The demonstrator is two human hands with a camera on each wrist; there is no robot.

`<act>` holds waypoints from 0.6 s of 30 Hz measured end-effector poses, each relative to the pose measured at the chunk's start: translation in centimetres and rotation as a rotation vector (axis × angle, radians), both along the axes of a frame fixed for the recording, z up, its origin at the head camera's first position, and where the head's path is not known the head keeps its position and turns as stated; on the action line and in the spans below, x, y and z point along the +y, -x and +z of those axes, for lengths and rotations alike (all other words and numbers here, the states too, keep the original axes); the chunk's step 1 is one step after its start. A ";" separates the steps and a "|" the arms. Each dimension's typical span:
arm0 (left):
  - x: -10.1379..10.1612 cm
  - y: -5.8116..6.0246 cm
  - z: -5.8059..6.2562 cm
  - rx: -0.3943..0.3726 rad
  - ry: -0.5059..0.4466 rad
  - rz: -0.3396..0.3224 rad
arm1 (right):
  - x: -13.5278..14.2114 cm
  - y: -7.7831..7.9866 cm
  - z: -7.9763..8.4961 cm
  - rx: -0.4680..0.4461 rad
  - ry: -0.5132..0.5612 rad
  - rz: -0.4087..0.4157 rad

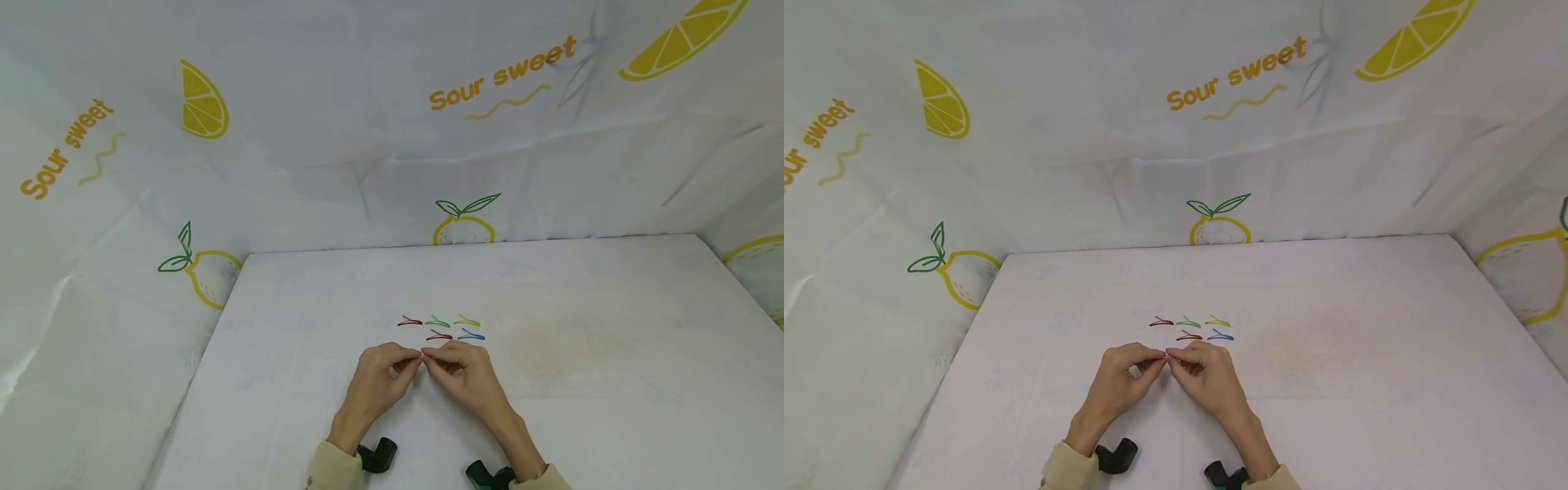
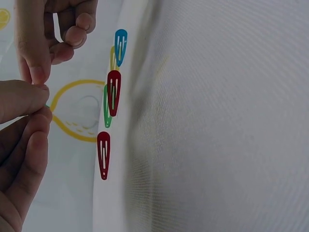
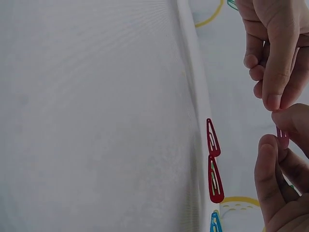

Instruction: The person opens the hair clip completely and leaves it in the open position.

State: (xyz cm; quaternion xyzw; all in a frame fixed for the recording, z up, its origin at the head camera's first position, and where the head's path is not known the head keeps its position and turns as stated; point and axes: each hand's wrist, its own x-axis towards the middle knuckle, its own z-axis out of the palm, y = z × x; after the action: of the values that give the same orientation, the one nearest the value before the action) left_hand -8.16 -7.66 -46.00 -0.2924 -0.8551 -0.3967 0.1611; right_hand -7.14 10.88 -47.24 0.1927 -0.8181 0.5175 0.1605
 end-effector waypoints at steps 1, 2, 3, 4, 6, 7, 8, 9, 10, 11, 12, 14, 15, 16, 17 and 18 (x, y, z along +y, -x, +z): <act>0.0 0.0 0.0 0.001 0.001 0.002 | 0.0 0.0 0.0 0.002 0.001 -0.001; 0.0 0.0 0.0 0.001 0.002 0.004 | -0.1 0.0 0.0 0.003 0.002 -0.001; 0.0 0.0 0.1 -0.001 0.002 0.005 | -0.1 0.0 0.0 0.004 0.004 -0.001; 0.0 0.0 0.1 -0.001 0.002 0.006 | -0.1 0.0 0.0 0.006 0.006 -0.001; 0.0 0.0 0.1 0.001 -0.001 0.007 | -0.1 0.0 0.1 0.009 0.008 0.001; 0.0 0.0 0.1 0.001 -0.003 0.006 | -0.2 0.0 0.1 0.010 0.009 0.002; 0.0 0.0 0.0 0.002 -0.004 0.007 | -0.2 0.0 0.1 0.011 0.009 0.002; 0.0 0.0 0.0 0.002 -0.005 0.008 | -0.2 0.0 0.1 0.011 0.007 0.001; 0.0 0.0 0.0 0.004 -0.005 0.009 | -0.2 0.0 0.1 0.012 0.006 0.000; 0.0 0.0 0.0 0.005 -0.004 0.010 | -0.2 0.0 0.1 0.013 0.005 -0.001; 0.0 0.0 0.1 0.004 -0.002 0.011 | -0.2 0.0 0.1 0.013 0.005 -0.003; 0.0 0.0 0.1 0.007 0.001 0.014 | -0.2 0.0 0.1 0.015 0.006 -0.005; 0.0 0.0 0.1 0.007 0.002 0.015 | -0.2 0.0 0.1 0.017 0.008 -0.004; 0.1 0.0 0.1 0.007 0.005 0.016 | -0.3 0.0 0.1 0.020 0.010 -0.005; 0.1 0.0 0.1 0.007 0.006 0.018 | -0.3 0.0 0.0 0.021 0.010 -0.006; 0.1 0.0 0.1 0.008 0.006 0.020 | -0.3 0.0 0.0 0.022 0.011 -0.006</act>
State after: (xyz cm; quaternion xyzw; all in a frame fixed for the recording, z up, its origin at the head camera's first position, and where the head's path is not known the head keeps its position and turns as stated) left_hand -8.15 -7.60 -45.90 -0.2860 -0.8586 -0.3913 0.1672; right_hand -7.17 10.60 -47.22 0.1951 -0.8140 0.5194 0.1722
